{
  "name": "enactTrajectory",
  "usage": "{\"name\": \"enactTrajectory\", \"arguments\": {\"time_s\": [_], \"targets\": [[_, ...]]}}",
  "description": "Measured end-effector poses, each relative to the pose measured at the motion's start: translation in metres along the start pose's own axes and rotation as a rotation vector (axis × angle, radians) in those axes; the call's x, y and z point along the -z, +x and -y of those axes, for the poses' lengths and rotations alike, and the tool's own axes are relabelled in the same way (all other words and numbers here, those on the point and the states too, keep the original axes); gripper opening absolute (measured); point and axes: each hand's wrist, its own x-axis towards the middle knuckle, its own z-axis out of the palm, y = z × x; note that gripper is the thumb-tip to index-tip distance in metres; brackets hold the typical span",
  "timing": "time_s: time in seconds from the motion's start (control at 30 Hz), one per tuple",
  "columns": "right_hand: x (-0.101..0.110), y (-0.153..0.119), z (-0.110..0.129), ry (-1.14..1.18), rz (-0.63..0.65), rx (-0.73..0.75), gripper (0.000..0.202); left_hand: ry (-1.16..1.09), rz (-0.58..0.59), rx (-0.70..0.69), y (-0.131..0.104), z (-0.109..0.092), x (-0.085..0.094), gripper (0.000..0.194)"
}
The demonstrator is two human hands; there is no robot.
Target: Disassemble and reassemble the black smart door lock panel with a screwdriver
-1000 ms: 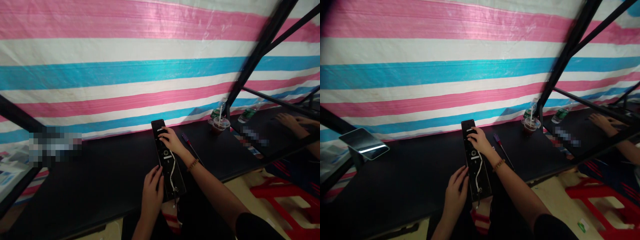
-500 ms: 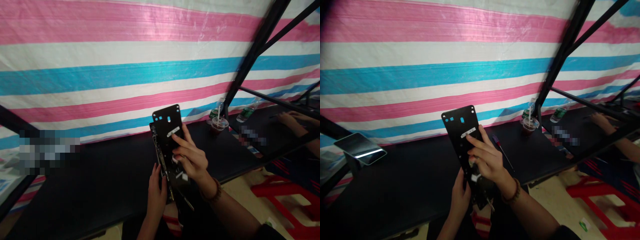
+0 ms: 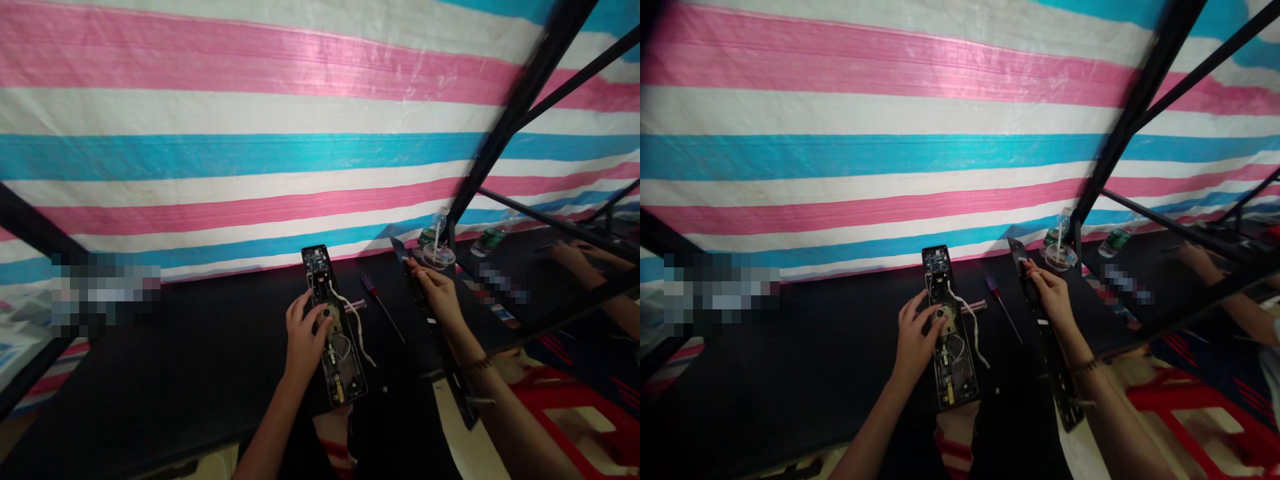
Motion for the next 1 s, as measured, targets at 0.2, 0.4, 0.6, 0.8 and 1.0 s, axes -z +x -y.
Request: {"name": "enactTrajectory", "arguments": {"time_s": [0.2,0.4,0.6,0.8,1.0], "targets": [[0.000,0.037,-0.098,-0.203,0.095,-0.109,0.033,-0.033,0.037,0.139,-0.047,0.030,0.036,0.027],[-0.016,0.052,-0.111,-0.293,0.144,-0.117,0.022,0.150,0.108,0.199,-0.087,0.069,0.041,0.027],[-0.031,0.046,-0.063,-0.355,0.149,0.005,0.022,0.206,0.093,0.197,-0.078,0.067,0.041,0.028],[-0.109,-0.035,0.027,-0.393,0.585,0.394,0.028,0.165,0.067,0.135,0.029,0.041,0.044,0.034],[-0.143,-0.064,0.038,-0.436,0.602,0.383,0.017,0.445,0.329,0.042,0.123,0.018,0.018,0.028]]}}
